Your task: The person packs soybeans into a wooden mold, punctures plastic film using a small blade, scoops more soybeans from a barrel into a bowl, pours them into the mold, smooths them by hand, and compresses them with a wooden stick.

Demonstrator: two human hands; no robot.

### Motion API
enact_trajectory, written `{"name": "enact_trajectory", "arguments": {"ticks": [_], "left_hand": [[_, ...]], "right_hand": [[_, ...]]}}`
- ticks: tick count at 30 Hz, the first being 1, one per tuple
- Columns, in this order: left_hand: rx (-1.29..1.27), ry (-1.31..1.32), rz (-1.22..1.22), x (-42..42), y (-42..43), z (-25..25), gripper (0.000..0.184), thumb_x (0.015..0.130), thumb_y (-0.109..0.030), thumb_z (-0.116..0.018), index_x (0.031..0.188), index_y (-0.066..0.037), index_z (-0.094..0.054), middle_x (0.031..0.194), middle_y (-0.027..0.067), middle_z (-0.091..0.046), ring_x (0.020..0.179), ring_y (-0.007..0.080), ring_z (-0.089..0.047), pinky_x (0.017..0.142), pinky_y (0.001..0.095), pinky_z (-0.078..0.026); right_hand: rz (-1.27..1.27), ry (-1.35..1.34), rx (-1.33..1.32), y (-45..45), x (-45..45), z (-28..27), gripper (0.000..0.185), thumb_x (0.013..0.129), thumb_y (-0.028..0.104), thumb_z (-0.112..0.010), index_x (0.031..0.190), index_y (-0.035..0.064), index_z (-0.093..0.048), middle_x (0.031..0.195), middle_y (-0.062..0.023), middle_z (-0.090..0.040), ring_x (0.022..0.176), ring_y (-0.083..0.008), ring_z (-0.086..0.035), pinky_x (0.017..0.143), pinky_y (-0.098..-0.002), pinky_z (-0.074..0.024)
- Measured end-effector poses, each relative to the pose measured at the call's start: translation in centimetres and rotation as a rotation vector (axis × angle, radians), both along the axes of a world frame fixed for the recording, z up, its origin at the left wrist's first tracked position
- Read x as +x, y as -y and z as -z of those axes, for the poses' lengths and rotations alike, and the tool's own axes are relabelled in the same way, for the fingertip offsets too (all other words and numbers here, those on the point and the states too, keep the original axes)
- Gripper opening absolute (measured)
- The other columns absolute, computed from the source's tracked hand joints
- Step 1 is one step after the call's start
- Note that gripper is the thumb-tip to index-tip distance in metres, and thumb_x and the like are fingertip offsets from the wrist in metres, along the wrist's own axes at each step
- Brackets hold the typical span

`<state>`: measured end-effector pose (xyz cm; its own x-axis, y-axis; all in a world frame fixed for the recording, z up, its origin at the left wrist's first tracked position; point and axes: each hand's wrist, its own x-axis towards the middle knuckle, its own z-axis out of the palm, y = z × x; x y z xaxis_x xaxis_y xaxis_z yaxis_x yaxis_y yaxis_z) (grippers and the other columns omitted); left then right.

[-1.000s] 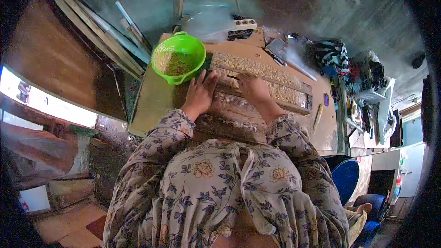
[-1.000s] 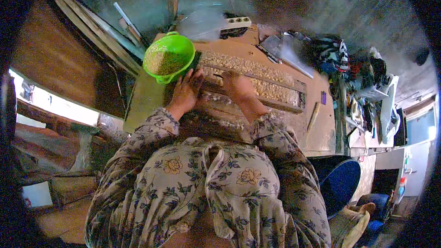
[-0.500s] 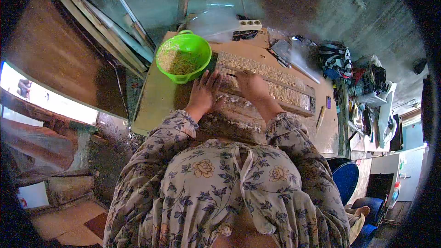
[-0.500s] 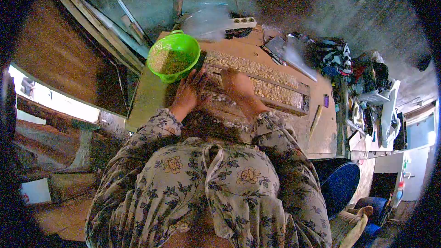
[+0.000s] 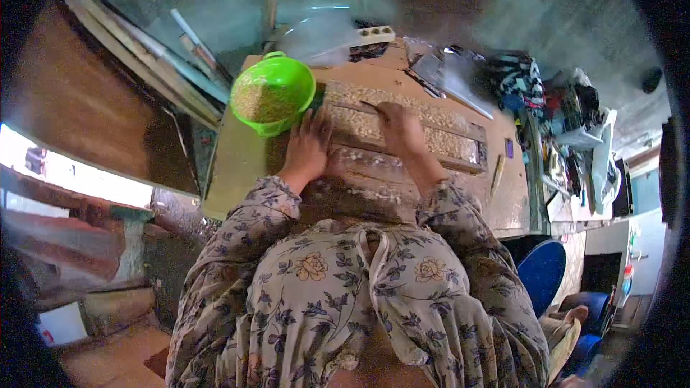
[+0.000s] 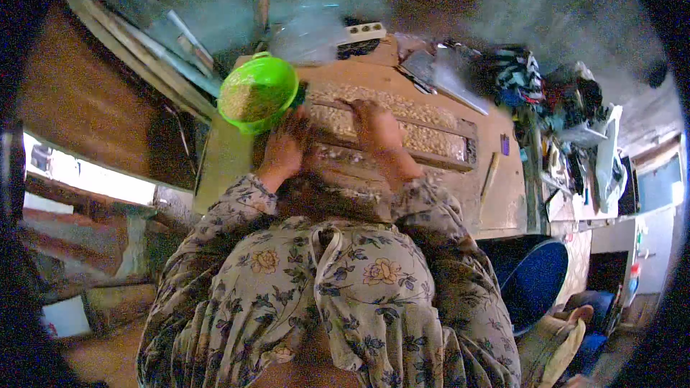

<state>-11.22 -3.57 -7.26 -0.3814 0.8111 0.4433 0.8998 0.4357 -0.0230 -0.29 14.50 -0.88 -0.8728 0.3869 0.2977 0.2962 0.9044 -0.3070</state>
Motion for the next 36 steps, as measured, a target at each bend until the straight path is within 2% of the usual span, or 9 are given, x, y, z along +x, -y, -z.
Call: {"name": "enact_trajectory", "arguments": {"ticks": [2,4,8,11,14,16,24,28,36], "left_hand": [[-0.018,0.040,0.012,1.3,-1.2,-2.5,0.063,0.074,-0.036,-0.054,0.125,-0.006,-0.032,0.132,0.0148,-0.025,0.120,0.0365,-0.025,0.094,0.0500,-0.024],[-0.042,0.083,0.043,2.5,-3.6,-3.8,0.062,0.075,-0.036,-0.053,0.125,-0.006,-0.033,0.133,0.0149,-0.025,0.121,0.0355,-0.024,0.095,0.0507,-0.022],[-0.052,0.158,0.335,4.5,-11.4,-2.3,0.061,0.074,-0.036,-0.054,0.125,-0.010,-0.033,0.130,0.0131,-0.030,0.122,0.0328,-0.023,0.096,0.0524,-0.018],[-0.089,0.193,0.533,7.3,-16.1,-1.6,0.057,0.076,-0.040,-0.048,0.123,-0.010,-0.038,0.131,0.0118,-0.030,0.121,0.0314,-0.026,0.096,0.0517,-0.019],[-0.169,0.236,0.593,9.3,-19.3,-1.1,0.059,0.076,-0.041,-0.048,0.125,-0.010,-0.036,0.133,0.0120,-0.026,0.124,0.0294,-0.022,0.099,0.0506,-0.013],[-0.147,0.185,0.602,10.3,-20.4,-0.5,0.058,0.076,-0.040,-0.048,0.125,-0.011,-0.036,0.133,0.0120,-0.027,0.122,0.0303,-0.024,0.098,0.0511,-0.015],[-0.160,0.124,0.599,11.5,-20.7,-0.6,0.062,0.074,-0.038,-0.051,0.128,-0.014,-0.031,0.134,0.0114,-0.026,0.123,0.0314,-0.022,0.098,0.0512,-0.015],[-0.162,0.120,0.559,11.2,-20.0,-0.8,0.066,0.073,-0.040,-0.052,0.129,-0.013,-0.029,0.134,0.0113,-0.024,0.123,0.0319,-0.022,0.097,0.0525,-0.016],[-0.203,0.065,0.365,7.5,-15.8,-2.7,0.074,0.066,-0.045,-0.058,0.127,-0.013,-0.031,0.134,0.0119,-0.024,0.122,0.0335,-0.022,0.096,0.0535,-0.016]], "right_hand": [[0.107,-0.242,-0.092,-2.2,2.9,-1.5,0.013,0.077,0.016,-0.047,0.081,0.0057,-0.055,0.072,-0.0163,-0.059,0.070,-0.0329,-0.059,0.057,-0.0392,-0.0456],[0.206,-0.447,-0.337,-5.8,6.6,-0.6,0.010,0.074,0.010,-0.052,0.082,0.0056,-0.056,0.069,-0.0146,-0.059,0.068,-0.0331,-0.058,0.055,-0.0390,-0.0439],[0.493,-0.687,-0.357,-12.9,15.0,3.9,0.008,0.071,0.006,-0.055,0.079,0.0055,-0.058,0.070,-0.0120,-0.059,0.060,-0.0276,-0.056,0.059,-0.0348,-0.0447],[0.564,-0.577,-0.266,-14.2,19.8,5.5,0.010,0.068,0.005,-0.057,0.078,0.0057,-0.060,0.077,-0.0138,-0.061,0.082,-0.0274,-0.058,0.066,-0.0330,-0.0455],[0.652,-0.358,-0.336,-12.3,21.0,4.4,0.013,0.067,0.006,-0.058,0.080,0.0053,-0.061,0.077,-0.0145,-0.060,0.083,-0.0291,-0.057,0.069,-0.0353,-0.0451],[0.584,-0.336,-0.136,-11.5,21.1,4.2,0.015,0.073,0.012,-0.056,0.086,0.0073,-0.061,0.076,-0.0137,-0.060,0.070,-0.0274,-0.059,0.063,-0.0333,-0.0463],[0.446,-0.147,-0.080,-11.3,21.3,4.1,0.016,0.076,0.014,-0.047,0.088,0.0081,-0.057,0.081,-0.0140,-0.055,0.074,-0.0348,-0.055,0.064,-0.0428,-0.0450],[0.466,-0.114,-0.126,-10.8,21.3,3.4,0.017,0.073,0.011,-0.052,0.088,0.0077,-0.060,0.085,-0.0132,-0.057,0.075,-0.0318,-0.056,0.066,-0.0381,-0.0454],[0.378,-0.155,-0.143,-10.0,19.7,2.2,0.014,0.075,0.011,-0.049,0.087,0.0090,-0.056,0.084,-0.0145,-0.055,0.075,-0.0359,-0.054,0.063,-0.0435,-0.0433]]}}
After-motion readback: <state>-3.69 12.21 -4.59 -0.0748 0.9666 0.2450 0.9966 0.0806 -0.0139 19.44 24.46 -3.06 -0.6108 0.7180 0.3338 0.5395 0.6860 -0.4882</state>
